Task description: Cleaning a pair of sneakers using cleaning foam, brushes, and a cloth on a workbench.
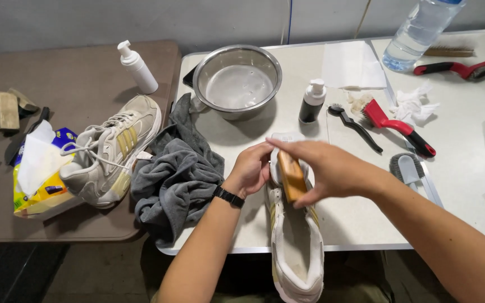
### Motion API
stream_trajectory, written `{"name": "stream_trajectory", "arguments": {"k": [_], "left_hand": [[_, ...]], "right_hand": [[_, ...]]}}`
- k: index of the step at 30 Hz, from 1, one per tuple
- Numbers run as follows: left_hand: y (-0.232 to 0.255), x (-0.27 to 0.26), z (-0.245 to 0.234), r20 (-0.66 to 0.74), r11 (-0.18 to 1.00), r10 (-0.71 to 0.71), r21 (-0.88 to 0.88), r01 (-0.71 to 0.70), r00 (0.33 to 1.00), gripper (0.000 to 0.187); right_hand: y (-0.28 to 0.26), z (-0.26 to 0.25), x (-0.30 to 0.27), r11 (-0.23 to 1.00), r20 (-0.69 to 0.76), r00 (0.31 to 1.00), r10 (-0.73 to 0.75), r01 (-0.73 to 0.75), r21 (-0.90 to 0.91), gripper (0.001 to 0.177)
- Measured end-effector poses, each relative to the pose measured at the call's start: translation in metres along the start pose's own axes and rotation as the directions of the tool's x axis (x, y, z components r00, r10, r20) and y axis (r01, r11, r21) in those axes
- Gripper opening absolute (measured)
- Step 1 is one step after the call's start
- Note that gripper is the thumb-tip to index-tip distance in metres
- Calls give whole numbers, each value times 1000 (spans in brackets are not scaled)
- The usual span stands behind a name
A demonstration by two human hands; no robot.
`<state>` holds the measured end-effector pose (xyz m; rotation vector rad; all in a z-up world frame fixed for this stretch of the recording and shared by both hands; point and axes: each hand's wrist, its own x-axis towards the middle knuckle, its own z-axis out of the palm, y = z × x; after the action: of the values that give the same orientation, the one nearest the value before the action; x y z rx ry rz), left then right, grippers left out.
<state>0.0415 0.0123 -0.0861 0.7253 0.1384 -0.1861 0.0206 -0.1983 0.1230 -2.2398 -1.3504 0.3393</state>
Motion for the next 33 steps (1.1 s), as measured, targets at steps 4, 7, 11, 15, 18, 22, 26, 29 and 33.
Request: {"name": "stream_trajectory", "arguments": {"k": [4, 7, 11, 15, 18, 22, 26, 29, 33], "left_hand": [[-7, -2, -3, 27, 1000, 9, 6, -9, 1000, 39], [-3, 10, -12, 43, 1000, 19, 13, -19, 999, 38], [2, -7, 10, 58, 1000, 11, -5, -11, 998, 40], [-7, 16, -18, 47, 1000, -26, -14, 27, 999, 40], [-13, 11, -22, 40, 995, -89, -51, 91, 995, 36], [26, -39, 43, 105, 984, -152, -82, 160, 983, 50], [27, -42, 43, 147, 980, -135, -125, 154, 980, 76], [50, -68, 80, 155, 981, -161, -88, 176, 975, 81], [49, -66, 71, 117, 983, -177, -35, 182, 977, 90]], "right_hand": [[31, 7, 7, 920, -277, 960, 31, -136, -368, 135], [-2, 4, 4, 982, -150, 988, 42, -69, -175, 133], [31, 11, 16, 905, -330, 944, 21, -158, -394, 135], [4, 1, 21, 973, -288, 958, 12, -78, -219, 127], [-7, 5, 21, 994, -114, 991, -63, 73, 78, 127], [26, 22, 29, 945, -427, 904, 27, -163, -285, 139], [1, 21, 24, 1000, -174, 985, 2, -6, -27, 142], [30, 15, 38, 837, -462, 884, -69, -201, -509, 132], [13, 10, 36, 988, -192, 981, -27, -4, -156, 140]]}}
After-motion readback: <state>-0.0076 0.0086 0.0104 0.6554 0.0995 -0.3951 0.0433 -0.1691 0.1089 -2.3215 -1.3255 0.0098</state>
